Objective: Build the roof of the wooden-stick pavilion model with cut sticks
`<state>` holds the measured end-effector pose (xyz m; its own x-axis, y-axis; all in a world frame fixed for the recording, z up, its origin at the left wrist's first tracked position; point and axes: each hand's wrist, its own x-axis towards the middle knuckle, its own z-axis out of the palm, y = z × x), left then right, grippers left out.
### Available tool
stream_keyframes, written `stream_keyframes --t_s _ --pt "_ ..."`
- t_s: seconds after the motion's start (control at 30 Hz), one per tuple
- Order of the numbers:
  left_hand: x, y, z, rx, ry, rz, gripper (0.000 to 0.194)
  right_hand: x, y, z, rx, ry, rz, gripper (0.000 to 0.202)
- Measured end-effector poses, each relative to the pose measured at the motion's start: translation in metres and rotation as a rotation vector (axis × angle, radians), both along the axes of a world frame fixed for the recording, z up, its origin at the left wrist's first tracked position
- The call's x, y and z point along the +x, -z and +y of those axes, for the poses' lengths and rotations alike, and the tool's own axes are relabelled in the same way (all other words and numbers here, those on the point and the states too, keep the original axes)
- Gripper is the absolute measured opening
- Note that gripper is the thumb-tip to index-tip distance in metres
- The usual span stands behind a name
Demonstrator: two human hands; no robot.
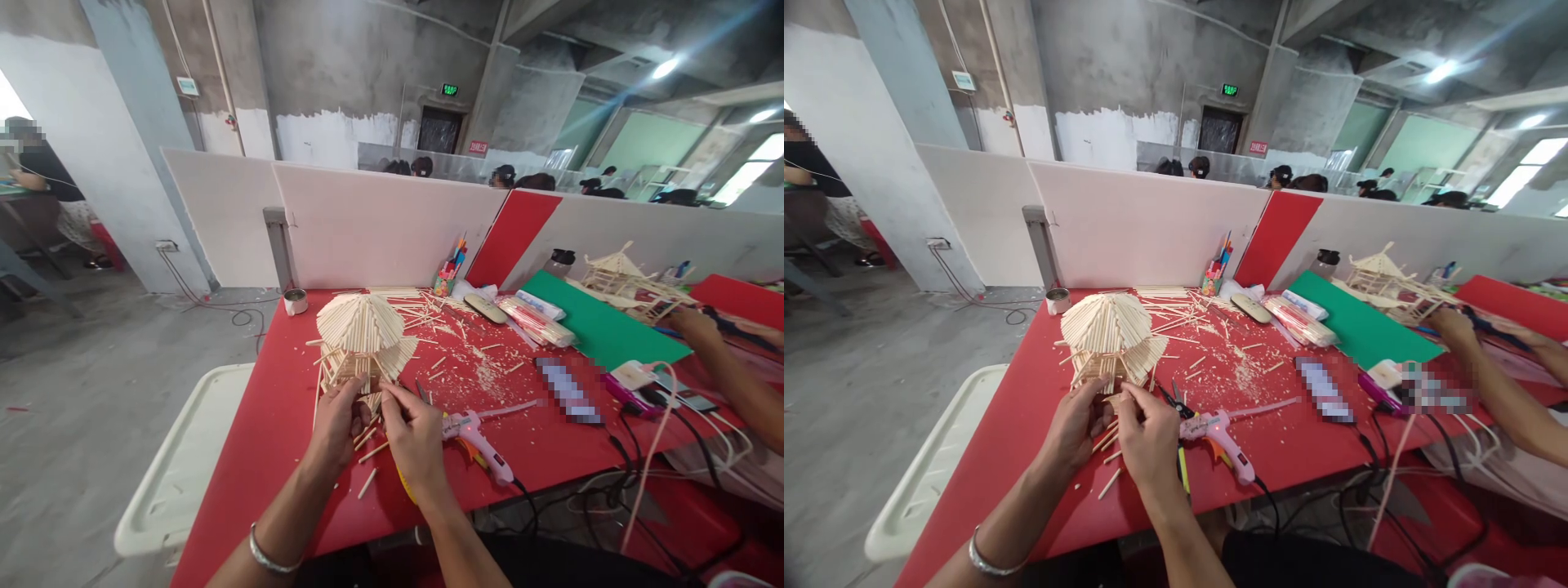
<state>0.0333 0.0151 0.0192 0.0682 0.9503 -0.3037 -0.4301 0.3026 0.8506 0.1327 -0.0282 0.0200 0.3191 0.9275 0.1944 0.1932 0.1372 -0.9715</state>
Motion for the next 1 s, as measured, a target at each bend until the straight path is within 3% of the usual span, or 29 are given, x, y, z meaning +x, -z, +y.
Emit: stream_keyframes --t_s 0.07,0.2,0.47,1.0 --pt "0.000 0.000 0.000 0.013 0.006 0.007 0.028 0.003 -0.002 0.001 0.009 -0.008 -0.193 0.041" --pt "-0.001 0.001 0.000 0.022 -0.009 0.028 0.030 0.004 -0.009 0.009 -0.052 -0.091 -0.339 0.048" --pt "-0.004 0.001 0.000 0.077 -0.001 0.071 0.032 0.004 -0.015 0.013 -0.057 -0.106 -0.375 0.047" --pt "-0.005 0.001 -0.001 0.089 0.002 0.108 0.030 0.005 -0.008 0.015 -0.043 -0.077 -0.446 0.047"
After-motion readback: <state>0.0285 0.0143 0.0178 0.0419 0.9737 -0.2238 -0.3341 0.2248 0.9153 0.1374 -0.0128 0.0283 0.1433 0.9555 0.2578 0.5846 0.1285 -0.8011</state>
